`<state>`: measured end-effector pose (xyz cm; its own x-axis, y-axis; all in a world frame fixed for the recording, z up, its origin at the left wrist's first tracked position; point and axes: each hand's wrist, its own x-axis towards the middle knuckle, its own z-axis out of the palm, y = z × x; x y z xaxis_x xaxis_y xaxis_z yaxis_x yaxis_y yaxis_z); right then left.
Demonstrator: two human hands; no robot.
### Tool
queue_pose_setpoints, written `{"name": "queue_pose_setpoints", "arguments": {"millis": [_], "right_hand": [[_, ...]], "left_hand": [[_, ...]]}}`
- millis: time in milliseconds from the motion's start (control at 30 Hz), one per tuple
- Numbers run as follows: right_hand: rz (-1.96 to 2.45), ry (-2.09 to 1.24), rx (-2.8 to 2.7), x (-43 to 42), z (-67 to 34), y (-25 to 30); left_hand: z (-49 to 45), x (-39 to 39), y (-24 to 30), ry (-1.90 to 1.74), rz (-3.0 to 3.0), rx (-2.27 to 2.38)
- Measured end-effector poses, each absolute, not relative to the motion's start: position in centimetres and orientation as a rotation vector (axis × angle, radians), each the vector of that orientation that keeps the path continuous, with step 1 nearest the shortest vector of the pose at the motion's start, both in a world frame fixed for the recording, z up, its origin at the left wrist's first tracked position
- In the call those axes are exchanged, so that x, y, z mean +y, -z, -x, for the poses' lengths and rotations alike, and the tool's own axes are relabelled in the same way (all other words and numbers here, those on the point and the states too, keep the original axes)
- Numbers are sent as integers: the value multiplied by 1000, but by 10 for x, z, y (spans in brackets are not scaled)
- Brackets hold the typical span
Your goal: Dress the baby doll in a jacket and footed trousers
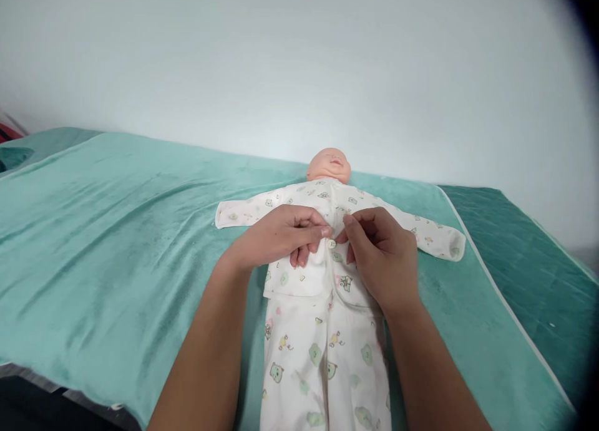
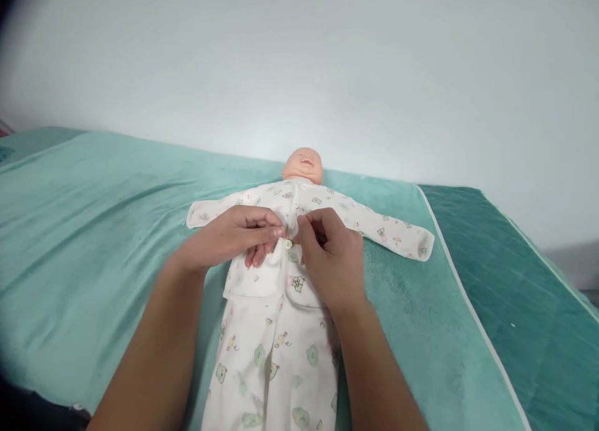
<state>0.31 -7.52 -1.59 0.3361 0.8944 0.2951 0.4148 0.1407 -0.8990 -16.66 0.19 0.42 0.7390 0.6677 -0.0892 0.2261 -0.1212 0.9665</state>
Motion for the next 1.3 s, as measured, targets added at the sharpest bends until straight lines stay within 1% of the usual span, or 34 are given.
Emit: {"name": "queue_pose_setpoints", "arguments": {"millis": [133,333,600,767,867,1033,1167,1300], "right_hand": [[1410,-514,-1068,-73,0,20],[1178,-713,-935,-68,-9,25],[1050,-811,-998,-66,-11,24],[1016,-942,-969,-71,-15,21],[965,-1032,-954,-74,-14,20],[906,-1084,-923,-76,-15,21],[765,-1165,-795,-76,-17,21],[459,-1345,-717,-73,-20,23]], "left_hand": [[166,3,-2,-648,-1612,662],[169,9,0,-911,-1467,565],[170,8,1,-908,-1378,388],[169,8,2,-928,-1341,339],[170,7,2,-919,-1332,351],[175,7,3,-957,-1288,454],[176,8,3,-1022,-1218,468],[175,9,2,-1049,-1106,452]]}}
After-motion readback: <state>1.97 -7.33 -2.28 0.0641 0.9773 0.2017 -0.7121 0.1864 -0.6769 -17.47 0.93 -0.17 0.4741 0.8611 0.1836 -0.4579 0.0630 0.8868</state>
